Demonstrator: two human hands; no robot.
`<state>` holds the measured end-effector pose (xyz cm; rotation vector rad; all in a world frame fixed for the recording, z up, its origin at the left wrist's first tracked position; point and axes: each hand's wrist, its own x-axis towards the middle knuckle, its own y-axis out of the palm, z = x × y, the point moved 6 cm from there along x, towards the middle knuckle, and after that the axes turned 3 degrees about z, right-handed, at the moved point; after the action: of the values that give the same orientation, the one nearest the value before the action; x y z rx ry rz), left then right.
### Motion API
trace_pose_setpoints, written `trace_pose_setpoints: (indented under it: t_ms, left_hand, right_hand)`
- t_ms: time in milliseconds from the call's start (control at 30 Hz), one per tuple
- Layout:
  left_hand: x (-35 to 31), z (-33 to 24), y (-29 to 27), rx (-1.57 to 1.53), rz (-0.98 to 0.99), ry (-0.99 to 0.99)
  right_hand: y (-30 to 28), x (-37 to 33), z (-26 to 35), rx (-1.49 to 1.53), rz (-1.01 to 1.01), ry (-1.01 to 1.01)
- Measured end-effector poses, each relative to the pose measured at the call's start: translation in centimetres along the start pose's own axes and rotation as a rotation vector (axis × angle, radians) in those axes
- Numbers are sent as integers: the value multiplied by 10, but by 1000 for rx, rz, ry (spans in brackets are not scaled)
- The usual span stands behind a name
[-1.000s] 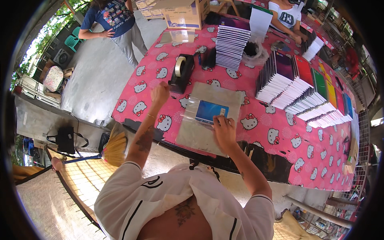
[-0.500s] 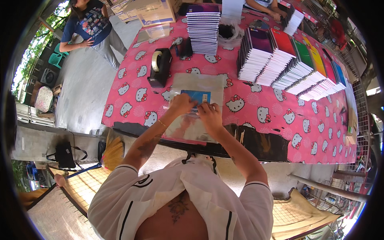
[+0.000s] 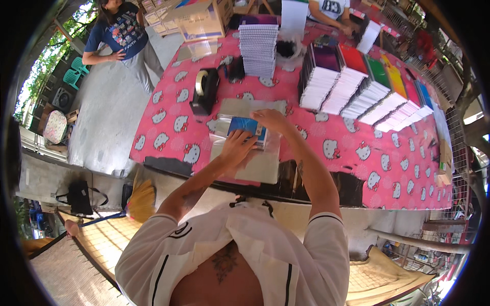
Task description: The person picks up notebooks of various colors from several stacks on a table, aligns them into a single pile, and slides the pile into a clear plastic bag.
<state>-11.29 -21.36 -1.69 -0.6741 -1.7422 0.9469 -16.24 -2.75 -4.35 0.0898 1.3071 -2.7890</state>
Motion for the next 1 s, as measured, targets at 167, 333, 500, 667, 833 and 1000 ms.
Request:
trace_pose_setpoints:
  t_ms: [167,333,500,667,833,1000]
  left_hand:
    - [-21,61,-30,-602,-89,-640]
    - [-17,81,-15,-577,-174,-604]
    - [-29,206,-82,-72,-474,-708]
    - [-60,296,-72,-962,-52,-1031]
    - [-83,264,-30,-1157,-444,-1062]
    - [-85,275,-68,-138,-155,-885]
  right_hand:
    - [-33,-33,1,764,418,354]
    - [-42,-68,16,746,-114,156]
    - [-74,-110,130,-253,-414,-477]
    - [-70,-107,173,-239,-469,-438]
    - [-47,-94,184,-365,-520,-324]
    - [-29,-78,190,-380,-453,-261]
